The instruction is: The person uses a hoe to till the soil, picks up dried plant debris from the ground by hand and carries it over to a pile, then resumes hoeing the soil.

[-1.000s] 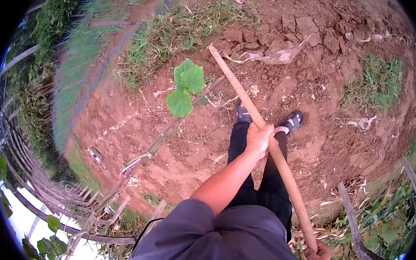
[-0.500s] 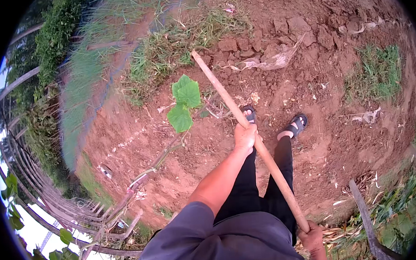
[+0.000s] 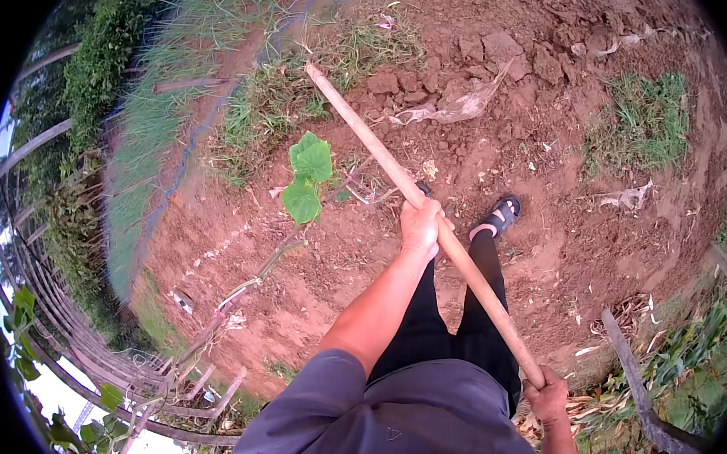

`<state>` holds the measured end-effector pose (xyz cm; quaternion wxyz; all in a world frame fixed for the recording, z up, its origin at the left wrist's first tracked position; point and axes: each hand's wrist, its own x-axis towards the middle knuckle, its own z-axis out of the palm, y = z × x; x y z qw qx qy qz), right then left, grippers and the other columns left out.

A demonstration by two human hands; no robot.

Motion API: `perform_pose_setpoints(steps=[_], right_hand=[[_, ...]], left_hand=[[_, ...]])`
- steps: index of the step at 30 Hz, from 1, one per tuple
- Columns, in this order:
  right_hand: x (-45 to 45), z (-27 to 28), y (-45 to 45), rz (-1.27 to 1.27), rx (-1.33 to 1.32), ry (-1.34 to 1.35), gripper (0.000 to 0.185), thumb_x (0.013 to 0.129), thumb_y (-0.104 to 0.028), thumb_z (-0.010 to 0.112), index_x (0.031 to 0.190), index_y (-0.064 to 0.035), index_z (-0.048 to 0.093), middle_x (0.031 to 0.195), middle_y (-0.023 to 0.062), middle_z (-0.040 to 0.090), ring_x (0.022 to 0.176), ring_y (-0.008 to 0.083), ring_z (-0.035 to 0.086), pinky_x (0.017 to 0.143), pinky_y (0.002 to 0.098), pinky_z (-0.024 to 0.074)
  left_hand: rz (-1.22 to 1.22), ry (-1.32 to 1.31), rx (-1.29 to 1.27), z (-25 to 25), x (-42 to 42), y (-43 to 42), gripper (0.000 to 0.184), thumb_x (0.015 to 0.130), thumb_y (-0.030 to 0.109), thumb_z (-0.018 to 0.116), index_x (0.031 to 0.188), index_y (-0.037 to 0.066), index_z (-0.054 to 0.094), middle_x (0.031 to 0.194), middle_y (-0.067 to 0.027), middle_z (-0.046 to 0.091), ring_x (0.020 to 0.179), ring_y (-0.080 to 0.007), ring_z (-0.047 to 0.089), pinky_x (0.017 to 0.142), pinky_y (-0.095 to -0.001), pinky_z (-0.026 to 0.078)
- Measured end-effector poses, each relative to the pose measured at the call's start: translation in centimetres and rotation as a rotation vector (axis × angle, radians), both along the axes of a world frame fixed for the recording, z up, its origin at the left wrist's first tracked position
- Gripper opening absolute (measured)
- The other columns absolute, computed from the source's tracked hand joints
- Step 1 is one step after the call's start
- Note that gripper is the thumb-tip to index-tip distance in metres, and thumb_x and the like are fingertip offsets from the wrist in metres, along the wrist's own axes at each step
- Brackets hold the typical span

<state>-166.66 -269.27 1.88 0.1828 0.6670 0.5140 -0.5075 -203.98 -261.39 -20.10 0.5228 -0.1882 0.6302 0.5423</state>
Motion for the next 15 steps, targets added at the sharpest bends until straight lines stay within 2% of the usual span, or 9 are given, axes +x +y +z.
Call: perform_pose_setpoints(steps=[3, 5, 7, 8, 10, 11, 12, 14, 15], right_hand=[[2.1, -0.4, 1.0, -0.033, 0.051, 0.073, 0.023, 0.076, -0.015, 0.073, 0.096, -0.0039, 0.070, 0.065, 0.0129, 0.063, 0.058, 0.0231, 0.064, 0.061, 0.0371, 0.0537], [1.9, 1.6, 3.7, 0.025, 0.026, 0.055, 0.028, 0.077, -0.014, 0.076, 0.102, -0.0030, 0.071, 0.073, 0.0132, 0.066, 0.064, 0.0241, 0.065, 0.066, 0.0372, 0.0542], [3.7, 2.3, 4.8, -0.035, 0.165, 0.130, 0.038, 0.076, -0.014, 0.081, 0.110, -0.0009, 0.070, 0.082, 0.0147, 0.068, 0.074, 0.0247, 0.066, 0.072, 0.0382, 0.0540], [4.5, 3.6, 6.6, -0.081, 0.166, 0.157, 0.051, 0.075, -0.019, 0.087, 0.118, 0.0006, 0.067, 0.091, 0.0142, 0.068, 0.083, 0.0242, 0.065, 0.079, 0.0383, 0.0524], [3.3, 7.6, 11.9, -0.003, 0.516, 0.283, 0.064, 0.081, -0.041, 0.086, 0.123, 0.0020, 0.064, 0.105, 0.0088, 0.062, 0.093, 0.0201, 0.059, 0.087, 0.0341, 0.0477], [5.4, 9.7, 13.5, -0.063, 0.564, 0.200, 0.067, 0.085, -0.049, 0.080, 0.123, 0.0031, 0.063, 0.110, 0.0076, 0.059, 0.091, 0.0177, 0.056, 0.085, 0.0314, 0.0456], [6.4, 11.9, 15.7, -0.210, 0.648, 0.249, 0.065, 0.087, -0.049, 0.077, 0.122, 0.0033, 0.063, 0.113, 0.0071, 0.058, 0.085, 0.0152, 0.052, 0.085, 0.0303, 0.0440], [9.0, 15.8, 21.5, -0.243, 0.982, 0.580, 0.050, 0.099, -0.038, 0.065, 0.126, 0.0026, 0.055, 0.121, 0.0120, 0.060, 0.063, 0.0105, 0.043, 0.068, 0.0242, 0.0409], [6.7, 18.5, 24.6, -0.476, 1.137, 0.740, 0.045, 0.100, -0.039, 0.060, 0.117, 0.0030, 0.062, 0.113, 0.0159, 0.064, 0.062, 0.0170, 0.049, 0.075, 0.0288, 0.0451]], left_hand=[[-0.016, 0.034, 0.104, 3.1, 0.5, 3.4, 0.013, 0.089, 0.004, 0.059, 0.096, 0.006, 0.048, 0.078, -0.0086, 0.056, 0.056, -0.0235, 0.060, 0.050, -0.0378, 0.054], [-0.019, 0.008, 0.218, 4.2, 1.0, 6.0, 0.013, 0.089, 0.006, 0.060, 0.096, 0.006, 0.049, 0.078, -0.0088, 0.057, 0.056, -0.0241, 0.060, 0.050, -0.0373, 0.053], [0.003, -0.019, 0.290, 5.8, 1.7, 9.3, 0.011, 0.091, 0.007, 0.060, 0.096, 0.007, 0.049, 0.078, -0.0092, 0.058, 0.056, -0.0254, 0.062, 0.051, -0.0378, 0.053], [0.004, -0.041, 0.322, 6.7, 2.3, 11.3, 0.012, 0.092, 0.008, 0.060, 0.096, 0.007, 0.049, 0.078, -0.0090, 0.058, 0.056, -0.0255, 0.062, 0.052, -0.0379, 0.054], [0.024, -0.072, 0.412, 8.9, 3.3, 15.4, 0.015, 0.092, 0.011, 0.062, 0.097, 0.006, 0.049, 0.080, -0.0088, 0.058, 0.059, -0.0258, 0.063, 0.054, -0.0386, 0.055], [0.047, -0.084, 0.468, 10.1, 4.0, 17.6, 0.016, 0.093, 0.012, 0.063, 0.098, 0.006, 0.049, 0.080, -0.0088, 0.058, 0.061, -0.0261, 0.064, 0.056, -0.0391, 0.056], [0.052, -0.122, 0.535, 11.1, 4.3, 19.8, 0.018, 0.094, 0.015, 0.064, 0.100, 0.006, 0.049, 0.081, -0.0089, 0.059, 0.062, -0.0262, 0.065, 0.057, -0.0398, 0.057], [0.084, -0.182, 0.657, 13.7, 5.1, 23.9, 0.023, 0.096, 0.020, 0.063, 0.104, 0.004, 0.048, 0.082, -0.0095, 0.060, 0.064, -0.0260, 0.066, 0.058, -0.0401, 0.058], [0.107, -0.207, 0.709, 15.2, 5.2, 25.8, 0.025, 0.098, 0.022, 0.063, 0.105, 0.004, 0.048, 0.083, -0.0098, 0.060, 0.065, -0.0256, 0.066, 0.057, -0.0397, 0.058]])
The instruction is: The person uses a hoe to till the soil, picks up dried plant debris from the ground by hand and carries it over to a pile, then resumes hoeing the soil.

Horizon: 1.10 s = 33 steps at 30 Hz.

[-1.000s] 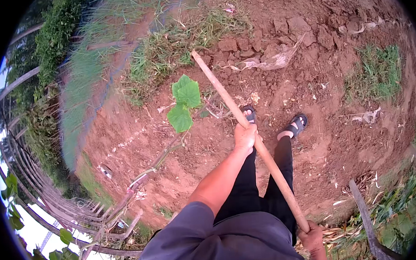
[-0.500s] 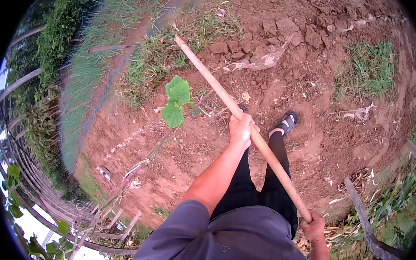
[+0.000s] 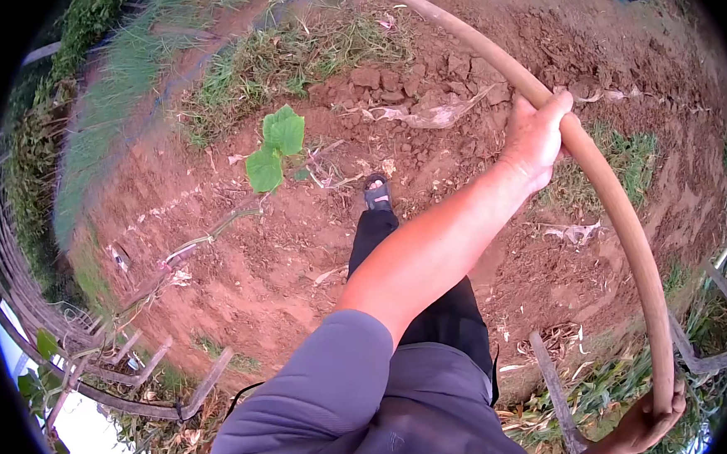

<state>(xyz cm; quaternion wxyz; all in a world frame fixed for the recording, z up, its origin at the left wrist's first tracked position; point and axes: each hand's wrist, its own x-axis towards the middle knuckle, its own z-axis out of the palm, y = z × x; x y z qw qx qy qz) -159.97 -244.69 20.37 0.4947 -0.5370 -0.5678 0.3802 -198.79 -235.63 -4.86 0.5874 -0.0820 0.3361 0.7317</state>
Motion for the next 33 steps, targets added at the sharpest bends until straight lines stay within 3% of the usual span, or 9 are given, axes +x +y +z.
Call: perform_pose_setpoints(steps=[2, 5, 7, 9, 11, 14, 18, 25, 33], right_hand=[[-12.0, 3.6, 5.7, 0.099, 0.339, 0.227, 0.021, 0.093, -0.025, 0.064, 0.098, -0.0083, 0.076, 0.085, 0.0086, 0.073, 0.083, 0.0229, 0.069, 0.076, 0.0340, 0.0549], [-19.1, 6.9, 12.9, 0.405, 0.448, 0.143, 0.029, 0.092, -0.032, 0.058, 0.088, -0.0122, 0.078, 0.088, 0.0116, 0.075, 0.090, 0.0261, 0.071, 0.080, 0.0381, 0.0569], [-18.8, 7.1, 20.3, 0.470, 0.490, 0.287, 0.036, 0.098, -0.035, 0.056, 0.097, -0.0027, 0.072, 0.097, 0.0150, 0.070, 0.080, 0.0245, 0.062, 0.081, 0.0388, 0.0519], [-22.4, 1.4, 27.4, 0.484, 0.307, 0.362, 0.026, 0.097, -0.029, 0.054, 0.088, -0.0066, 0.064, 0.089, 0.0104, 0.061, 0.080, 0.0234, 0.058, 0.088, 0.0423, 0.0469], [-28.3, -7.6, 34.1, 0.549, 0.077, 0.489, 0.022, 0.097, -0.023, 0.052, 0.079, -0.0105, 0.056, 0.081, 0.0057, 0.052, 0.080, 0.0222, 0.053, 0.094, 0.0459, 0.0420], [-36.9, -8.5, 39.2, 0.714, -0.067, 0.556, 0.025, 0.096, -0.016, 0.050, 0.071, -0.0143, 0.047, 0.073, 0.0010, 0.043, 0.078, 0.0206, 0.048, 0.100, 0.0494, 0.0374], [-41.7, -7.7, 42.7, 0.711, -0.078, 0.504, 0.023, 0.096, -0.015, 0.051, 0.073, -0.0144, 0.046, 0.074, 0.0006, 0.041, 0.074, 0.0197, 0.046, 0.097, 0.0483, 0.0382], [-49.2, -9.5, 43.1, 0.765, -0.079, 0.496, 0.023, 0.097, -0.020, 0.054, 0.076, -0.0149, 0.047, 0.075, -0.0011, 0.043, 0.074, 0.0180, 0.046, 0.089, 0.0433, 0.0391], [-55.7, -18.3, 42.4, 1.006, -0.128, 0.409, 0.017, 0.095, -0.016, 0.062, 0.083, -0.0106, 0.051, 0.075, 0.0038, 0.048, 0.075, 0.0225, 0.050, 0.084, 0.0452, 0.0442]], left_hand=[[0.005, -0.079, 0.098, 3.1, 0.1, 2.2, 0.029, 0.101, 0.027, 0.061, 0.110, 0.003, 0.047, 0.083, -0.0099, 0.061, 0.062, -0.0241, 0.067, 0.054, -0.0368, 0.058], [-0.161, -0.044, 0.405, 3.7, -1.0, 3.2, 0.040, 0.102, 0.032, 0.061, 0.123, 0.002, 0.046, 0.087, -0.0121, 0.065, 0.064, -0.0228, 0.070, 0.052, -0.0328, 0.056], [-0.364, 0.092, 0.475, 2.5, -1.7, 2.0, 0.045, 0.101, 0.025, 0.064, 0.134, 0.000, 0.047, 0.090, -0.0112, 0.067, 0.069, -0.0197, 0.071, 0.057, -0.0299, 0.056], [-0.579, 0.227, 0.415, -0.9, -2.4, -0.9, 0.039, 0.099, 0.021, 0.066, 0.129, -0.001, 0.053, 0.090, -0.0085, 0.068, 0.070, -0.0158, 0.070, 0.059, -0.0289, 0.056], [-0.718, 0.245, 0.152, -6.4, -4.1, -6.6, 0.036, 0.097, 0.020, 0.069, 0.125, 0.000, 0.060, 0.089, -0.0051, 0.068, 0.073, -0.0122, 0.068, 0.063, -0.0274, 0.053], [-0.785, 0.247, -0.248, -9.7, -10.4, -15.1, 0.035, 0.094, 0.016, 0.070, 0.124, -0.001, 0.061, 0.090, -0.0055, 0.069, 0.073, -0.0127, 0.067, 0.061, -0.0278, 0.052], [-0.570, 0.177, -0.475, -13.0, -15.0, -20.5, 0.032, 0.094, 0.010, 0.067, 0.123, 0.001, 0.059, 0.090, -0.0058, 0.068, 0.073, -0.0131, 0.065, 0.062, -0.0278, 0.051], [-0.336, 0.057, -0.498, -13.8, -12.8, -15.4, 0.033, 0.093, 0.009, 0.067, 0.124, 0.002, 0.059, 0.092, -0.0046, 0.067, 0.072, -0.0131, 0.065, 0.062, -0.0273, 0.050], [-0.150, 0.174, -0.616, -14.9, -6.8, -14.0, 0.028, 0.094, 0.007, 0.067, 0.121, 0.002, 0.060, 0.089, -0.0046, 0.067, 0.071, -0.0123, 0.064, 0.062, -0.0281, 0.051]])
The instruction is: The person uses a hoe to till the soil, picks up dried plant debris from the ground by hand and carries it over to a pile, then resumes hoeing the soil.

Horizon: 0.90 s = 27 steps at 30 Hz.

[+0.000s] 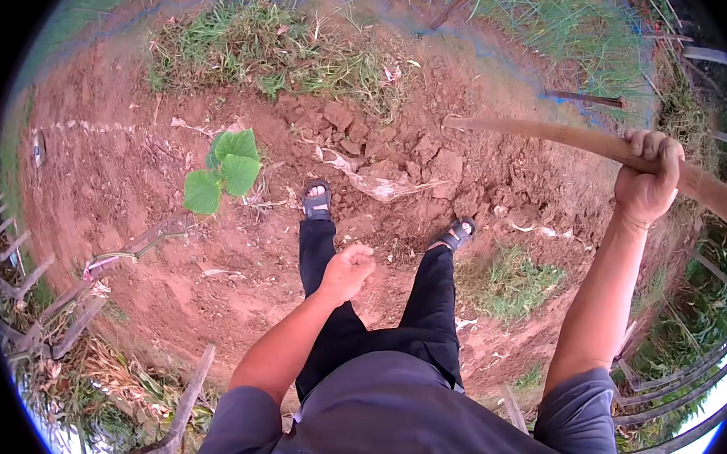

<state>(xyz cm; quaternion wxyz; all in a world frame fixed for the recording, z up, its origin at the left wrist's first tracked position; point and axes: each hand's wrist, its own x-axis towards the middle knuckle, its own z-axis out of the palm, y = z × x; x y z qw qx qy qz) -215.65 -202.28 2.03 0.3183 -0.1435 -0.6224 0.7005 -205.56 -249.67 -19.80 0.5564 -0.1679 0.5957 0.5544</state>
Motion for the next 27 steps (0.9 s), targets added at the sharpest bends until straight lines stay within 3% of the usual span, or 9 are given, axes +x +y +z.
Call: perform_pose_setpoints(steps=[7, 10, 12, 15, 16, 18, 19, 25, 27], right_hand=[[1.5, 7.1, 5.3, 0.239, -0.093, 0.052, 0.024, 0.092, -0.022, 0.062, 0.075, -0.0140, 0.047, 0.070, -0.0012, 0.041, 0.071, 0.0181, 0.042, 0.080, 0.0385, 0.0360], [1.0, 8.2, 11.0, 0.689, -0.148, 0.023, 0.023, 0.094, -0.031, 0.063, 0.094, -0.0078, 0.063, 0.089, 0.0076, 0.062, 0.092, 0.0262, 0.059, 0.096, 0.0472, 0.0410], [-0.2, 0.1, 10.4, 0.040, 0.165, 0.065, 0.028, 0.089, -0.038, 0.073, 0.079, -0.0201, 0.054, 0.058, -0.0049, 0.041, 0.051, 0.0194, 0.046, 0.058, 0.0440, 0.0438], [1.2, -3.1, 12.7, -0.056, 0.074, 0.132, 0.034, 0.091, -0.032, 0.070, 0.066, -0.0201, 0.050, 0.058, -0.0068, 0.042, 0.051, 0.0127, 0.046, 0.059, 0.0340, 0.0444], [1.1, -3.4, 11.9, 0.050, 0.068, 0.121, 0.033, 0.091, -0.031, 0.070, 0.067, -0.0198, 0.051, 0.058, -0.0088, 0.043, 0.053, 0.0106, 0.048, 0.061, 0.0336, 0.0458], [-0.5, -6.2, 9.1, -0.418, 0.056, 0.023, 0.027, 0.093, -0.034, 0.069, 0.075, -0.0175, 0.058, 0.068, -0.0043, 0.053, 0.068, 0.0172, 0.058, 0.073, 0.0386, 0.0495], [1.7, -8.9, 11.1, 0.108, 0.146, -0.097, 0.024, 0.094, -0.035, 0.069, 0.080, -0.0164, 0.063, 0.074, -0.0022, 0.061, 0.078, 0.0208, 0.065, 0.080, 0.0416, 0.0522], [1.4, -20.8, 7.4, 0.323, 0.170, -0.205, 0.035, 0.096, -0.037, 0.067, 0.123, -0.0147, 0.066, 0.124, 0.0071, 0.070, 0.126, 0.0295, 0.061, 0.112, 0.0493, 0.0440], [-1.0, -21.9, 1.7, -0.512, 0.056, -0.432, 0.039, 0.098, -0.040, 0.064, 0.127, -0.0145, 0.062, 0.130, 0.0067, 0.066, 0.128, 0.0288, 0.059, 0.112, 0.0494, 0.0435]], left_hand=[[0.228, -0.048, -0.050, 0.8, 7.0, 3.8, 0.025, 0.092, 0.001, 0.066, 0.117, 0.002, 0.062, 0.088, -0.0036, 0.068, 0.072, -0.0113, 0.063, 0.063, -0.0278, 0.051], [0.102, -0.152, -0.054, -0.7, 10.5, 7.3, 0.027, 0.093, 0.002, 0.066, 0.120, 0.002, 0.063, 0.088, -0.0037, 0.067, 0.072, -0.0104, 0.062, 0.066, -0.0260, 0.050], [0.053, -0.205, -0.027, -3.4, 11.8, 9.3, 0.027, 0.093, 0.004, 0.066, 0.120, 0.002, 0.063, 0.087, -0.0036, 0.066, 0.073, -0.0102, 0.062, 0.067, -0.0257, 0.050], [-0.189, -0.075, -0.016, -6.8, 13.3, 11.2, 0.027, 0.096, 0.009, 0.065, 0.122, 0.002, 0.062, 0.087, -0.0037, 0.066, 0.076, -0.0104, 0.063, 0.068, -0.0263, 0.051], [-0.155, -0.118, 0.020, -7.9, 13.3, 11.7, 0.027, 0.096, 0.010, 0.065, 0.122, 0.002, 0.062, 0.089, -0.0037, 0.066, 0.076, -0.0106, 0.064, 0.068, -0.0266, 0.051], [-0.092, -0.197, 0.069, -9.8, 13.7, 11.8, 0.028, 0.097, 0.012, 0.064, 0.124, 0.002, 0.061, 0.092, -0.0041, 0.066, 0.077, -0.0115, 0.065, 0.069, -0.0277, 0.053], [-0.082, -0.217, 0.058, -11.2, 13.9, 11.7, 0.028, 0.097, 0.012, 0.064, 0.124, 0.002, 0.061, 0.092, -0.0041, 0.066, 0.077, -0.0115, 0.065, 0.069, -0.0277, 0.053], [-0.214, -0.128, 0.023, -18.2, 12.5, 10.3, 0.032, 0.097, 0.013, 0.064, 0.126, 0.000, 0.060, 0.097, -0.0059, 0.068, 0.079, -0.0120, 0.066, 0.072, -0.0273, 0.054], [-0.208, -0.165, 0.040, -20.2, 12.5, 10.0, 0.034, 0.096, 0.013, 0.065, 0.128, 0.001, 0.060, 0.099, -0.0066, 0.069, 0.080, -0.0120, 0.066, 0.072, -0.0276, 0.054]])
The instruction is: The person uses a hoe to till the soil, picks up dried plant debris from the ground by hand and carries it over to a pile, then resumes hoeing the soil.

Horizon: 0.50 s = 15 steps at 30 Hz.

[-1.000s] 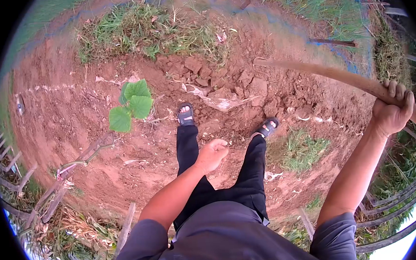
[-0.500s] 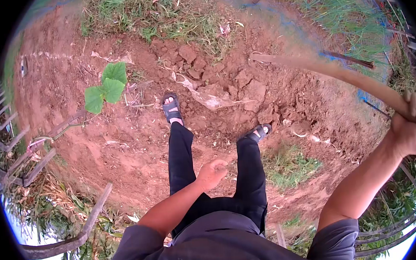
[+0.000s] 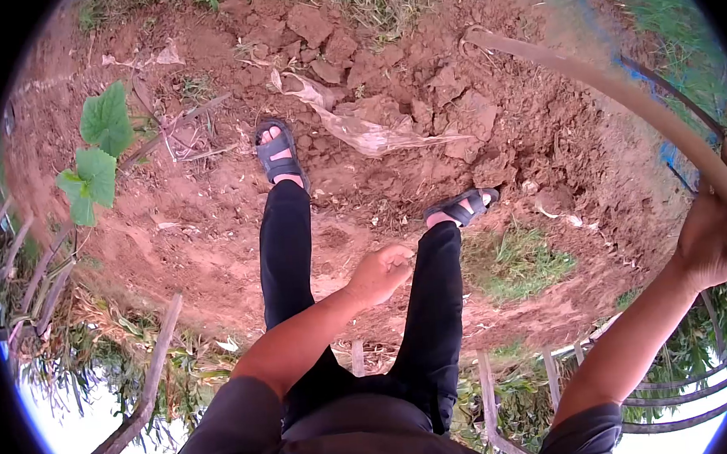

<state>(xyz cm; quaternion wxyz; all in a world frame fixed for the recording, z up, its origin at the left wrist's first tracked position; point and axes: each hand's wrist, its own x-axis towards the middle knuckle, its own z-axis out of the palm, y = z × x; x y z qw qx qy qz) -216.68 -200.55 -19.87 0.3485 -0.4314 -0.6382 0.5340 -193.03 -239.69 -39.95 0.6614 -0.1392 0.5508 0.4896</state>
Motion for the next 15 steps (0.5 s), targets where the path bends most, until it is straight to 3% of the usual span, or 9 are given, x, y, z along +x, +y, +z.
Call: perform_pose_setpoints(steps=[2, 3, 5, 6, 8, 10, 12, 15], right_hand=[[2.3, -2.5, 3.6, 0.659, -0.055, 0.186, 0.027, 0.098, -0.035, 0.062, 0.114, -0.0139, 0.070, 0.114, 0.0084, 0.072, 0.117, 0.0298, 0.066, 0.101, 0.0471, 0.0524], [3.0, -3.4, 4.2, 0.666, -0.045, 0.178, 0.027, 0.098, -0.035, 0.062, 0.114, -0.0139, 0.070, 0.114, 0.0084, 0.072, 0.117, 0.0298, 0.066, 0.101, 0.0471, 0.0524], [4.5, -5.6, 4.7, 0.617, -0.178, 0.231, 0.056, 0.097, -0.040, 0.062, 0.134, 0.0008, 0.059, 0.131, 0.0208, 0.062, 0.130, 0.0369, 0.053, 0.118, 0.0570, 0.0307], [5.7, -6.8, 4.9, 0.623, -0.178, 0.219, 0.056, 0.097, -0.040, 0.062, 0.134, 0.0008, 0.059, 0.131, 0.0208, 0.062, 0.130, 0.0369, 0.053, 0.118, 0.0570, 0.0307], [8.9, -10.6, 4.3, 0.576, -0.283, 0.127, 0.078, 0.098, -0.046, 0.061, 0.155, 0.0004, 0.035, 0.155, 0.0241, 0.042, 0.149, 0.0395, 0.033, 0.127, 0.0574, 0.0163], [12.9, -16.6, 1.1, 0.464, -0.300, -0.209, 0.072, 0.096, -0.038, 0.066, 0.152, -0.0011, 0.040, 0.150, 0.0217, 0.047, 0.141, 0.0359, 0.042, 0.120, 0.0525, 0.0287], [17.7, -23.8, -4.8, 0.517, -0.361, -0.646, 0.067, 0.091, -0.029, 0.071, 0.148, -0.0044, 0.046, 0.145, 0.0190, 0.052, 0.132, 0.0314, 0.050, 0.112, 0.0462, 0.0388], [21.5, -33.3, -14.3, 0.940, -0.330, -1.124, 0.063, 0.084, -0.016, 0.079, 0.142, -0.0093, 0.055, 0.137, 0.0151, 0.059, 0.118, 0.0247, 0.062, 0.099, 0.0368, 0.0539]], left_hand=[[0.066, 0.062, 0.059, -2.1, 0.6, 0.0, 0.034, 0.096, 0.012, 0.065, 0.128, 0.001, 0.060, 0.100, -0.0068, 0.068, 0.081, -0.0117, 0.066, 0.072, -0.0274, 0.054], [0.073, 0.058, 0.071, -2.8, 0.8, 0.0, 0.034, 0.096, 0.012, 0.065, 0.128, 0.001, 0.060, 0.100, -0.0068, 0.068, 0.081, -0.0117, 0.066, 0.072, -0.0274, 0.054], [0.185, -0.130, 0.081, -4.0, 1.4, 0.1, 0.037, 0.095, 0.016, 0.067, 0.129, 0.002, 0.059, 0.099, -0.0053, 0.069, 0.081, -0.0108, 0.065, 0.071, -0.0280, 0.053], [0.193, -0.141, 0.084, -4.4, 1.0, 0.3, 0.037, 0.095, 0.016, 0.067, 0.129, 0.002, 0.059, 0.099, -0.0053, 0.069, 0.081, -0.0108, 0.065, 0.071, -0.0280, 0.053], [-0.081, -0.124, 0.063, -4.4, 0.3, 0.6, 0.042, 0.094, 0.020, 0.069, 0.130, 0.002, 0.058, 0.097, -0.0038, 0.068, 0.080, -0.0114, 0.065, 0.070, -0.0296, 0.053], [-0.107, -0.102, 0.100, -6.1, 1.1, 0.9, 0.044, 0.093, 0.024, 0.069, 0.130, 0.002, 0.058, 0.096, -0.0039, 0.067, 0.079, -0.0134, 0.066, 0.070, -0.0314, 0.052], [-0.179, -0.064, 0.168, -6.9, 1.1, 1.4, 0.044, 0.093, 0.024, 0.068, 0.130, 0.002, 0.057, 0.095, -0.0048, 0.067, 0.079, -0.0153, 0.067, 0.069, -0.0320, 0.052], [-0.165, -0.115, 0.225, -6.7, 0.4, 1.1, 0.046, 0.094, 0.023, 0.067, 0.133, 0.001, 0.055, 0.095, -0.0078, 0.068, 0.079, -0.0175, 0.068, 0.071, -0.0343, 0.053]])
